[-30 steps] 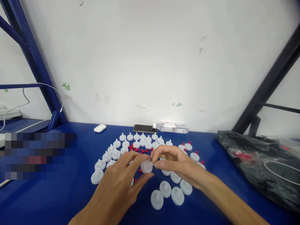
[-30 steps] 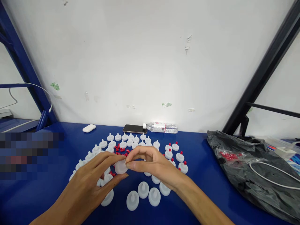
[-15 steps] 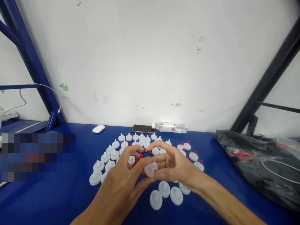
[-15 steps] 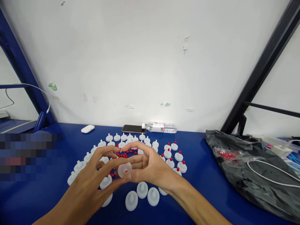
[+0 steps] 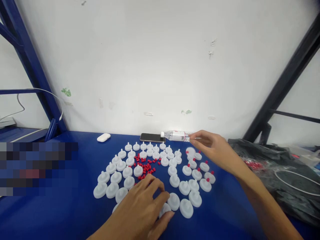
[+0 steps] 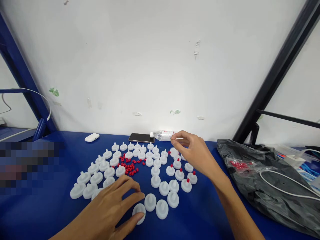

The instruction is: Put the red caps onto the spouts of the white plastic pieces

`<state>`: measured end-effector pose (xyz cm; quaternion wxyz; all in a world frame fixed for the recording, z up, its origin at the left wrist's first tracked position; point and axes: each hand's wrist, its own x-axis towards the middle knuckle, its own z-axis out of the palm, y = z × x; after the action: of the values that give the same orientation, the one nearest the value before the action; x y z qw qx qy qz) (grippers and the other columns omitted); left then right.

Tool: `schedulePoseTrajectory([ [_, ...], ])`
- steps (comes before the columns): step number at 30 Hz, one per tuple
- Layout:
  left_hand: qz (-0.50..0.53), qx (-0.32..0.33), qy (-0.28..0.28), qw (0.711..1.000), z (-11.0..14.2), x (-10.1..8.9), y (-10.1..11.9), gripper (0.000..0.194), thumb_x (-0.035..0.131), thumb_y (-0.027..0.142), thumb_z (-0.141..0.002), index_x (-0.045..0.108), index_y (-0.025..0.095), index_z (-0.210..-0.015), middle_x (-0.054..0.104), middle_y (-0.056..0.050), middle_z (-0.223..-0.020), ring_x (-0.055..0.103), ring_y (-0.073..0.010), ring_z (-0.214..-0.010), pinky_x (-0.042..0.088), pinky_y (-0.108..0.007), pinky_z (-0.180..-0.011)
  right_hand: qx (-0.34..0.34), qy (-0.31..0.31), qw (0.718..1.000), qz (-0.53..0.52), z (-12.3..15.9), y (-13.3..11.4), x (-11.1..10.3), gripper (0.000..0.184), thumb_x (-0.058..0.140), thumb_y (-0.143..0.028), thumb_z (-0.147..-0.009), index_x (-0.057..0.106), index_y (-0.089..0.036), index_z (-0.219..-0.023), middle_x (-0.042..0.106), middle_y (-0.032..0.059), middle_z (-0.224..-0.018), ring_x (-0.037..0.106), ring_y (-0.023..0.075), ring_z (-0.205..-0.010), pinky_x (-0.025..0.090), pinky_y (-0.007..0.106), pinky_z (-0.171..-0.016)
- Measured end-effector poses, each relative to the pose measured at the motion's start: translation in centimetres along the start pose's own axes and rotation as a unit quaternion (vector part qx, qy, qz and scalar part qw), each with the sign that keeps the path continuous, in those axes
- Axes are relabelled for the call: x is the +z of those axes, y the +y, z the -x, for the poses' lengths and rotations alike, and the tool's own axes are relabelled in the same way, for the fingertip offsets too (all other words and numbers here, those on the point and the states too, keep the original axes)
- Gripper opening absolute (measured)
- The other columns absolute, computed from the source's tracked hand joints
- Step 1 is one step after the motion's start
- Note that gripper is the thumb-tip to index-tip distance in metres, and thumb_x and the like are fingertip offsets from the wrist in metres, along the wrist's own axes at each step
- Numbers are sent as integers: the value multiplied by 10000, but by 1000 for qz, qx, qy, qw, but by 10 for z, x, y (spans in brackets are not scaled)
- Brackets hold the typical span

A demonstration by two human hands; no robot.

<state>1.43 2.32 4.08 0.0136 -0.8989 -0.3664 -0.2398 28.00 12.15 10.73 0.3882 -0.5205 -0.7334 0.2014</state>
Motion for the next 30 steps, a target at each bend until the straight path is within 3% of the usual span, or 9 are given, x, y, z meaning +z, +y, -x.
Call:
schedulePoseTrajectory([
  [3, 0, 17, -3, 1000, 0, 11, -6, 80, 631, 187, -920, 667, 224, -981, 682, -43, -1014, 610, -255, -963, 566, -374, -768, 30, 1, 996, 79, -4, 12, -2, 156, 625, -354, -892, 711, -237, -949, 787, 60, -947, 746, 274, -931, 574, 381, -818],
  [7, -1, 34, 2, 999, -1, 16, -11, 99, 589, 142, -928, 646, 219, -907, 673, -42, -957, 600, -230, -927, 530, -344, -773, 39, -13, 990, 136, -5, 18, -3, 162, 636, -345, -877, 734, -232, -938, 793, 69, -951, 745, 278, -890, 572, 387, -802],
  [11, -3, 42, 6, 999, -1, 15, -10, 115, 581, 126, -925, 634, 218, -881, 665, -38, -914, 602, -223, -890, 516, -338, -756, -2, -88, 985, 150, -5, 15, 1, 172, 646, -368, -889, 760, -243, -922, 797, 55, -952, 740, 275, -908, 561, 375, -814],
  [17, -7, 42, -4, 999, -1, 13, -7, 128, 565, 129, -938, 647, 208, -879, 676, -43, -911, 606, -225, -889, 527, -363, -790, -54, -183, 969, 156, 0, 14, 24, 171, 666, -390, -899, 786, -269, -891, 801, 22, -977, 735, 250, -848, 526, 333, -726],
  [21, -15, 25, -26, 999, -3, 7, -4, 128, 580, 138, -948, 657, 199, -866, 689, -48, -909, 621, -239, -895, 542, -374, -770, -49, -169, 965, 196, -1, 20, 30, 150, 647, -284, -901, 776, -264, -828, 798, 12, -883, 727, 229, -788, 505, 319, -710],
  [26, -27, 5, -24, 999, -5, 0, -4, 129, 549, 129, -961, 643, 203, -913, 686, -40, -914, 648, -232, -878, 564, -388, -795, -46, -110, 965, 232, -3, 22, 25, 171, 627, -315, -915, 775, -235, -886, 785, 68, -931, 712, 282, -851, 486, 355, -720],
  [30, -31, -39, 13, 999, -4, 3, -7, 143, 490, 101, -939, 589, 200, -914, 693, -48, -934, 684, -214, -760, 595, -363, -696, -83, -144, 970, 176, 2, 6, 27, 191, 628, -378, -945, 785, -268, -946, 782, 24, -1007, 706, 248, -919, 496, 344, -792],
])
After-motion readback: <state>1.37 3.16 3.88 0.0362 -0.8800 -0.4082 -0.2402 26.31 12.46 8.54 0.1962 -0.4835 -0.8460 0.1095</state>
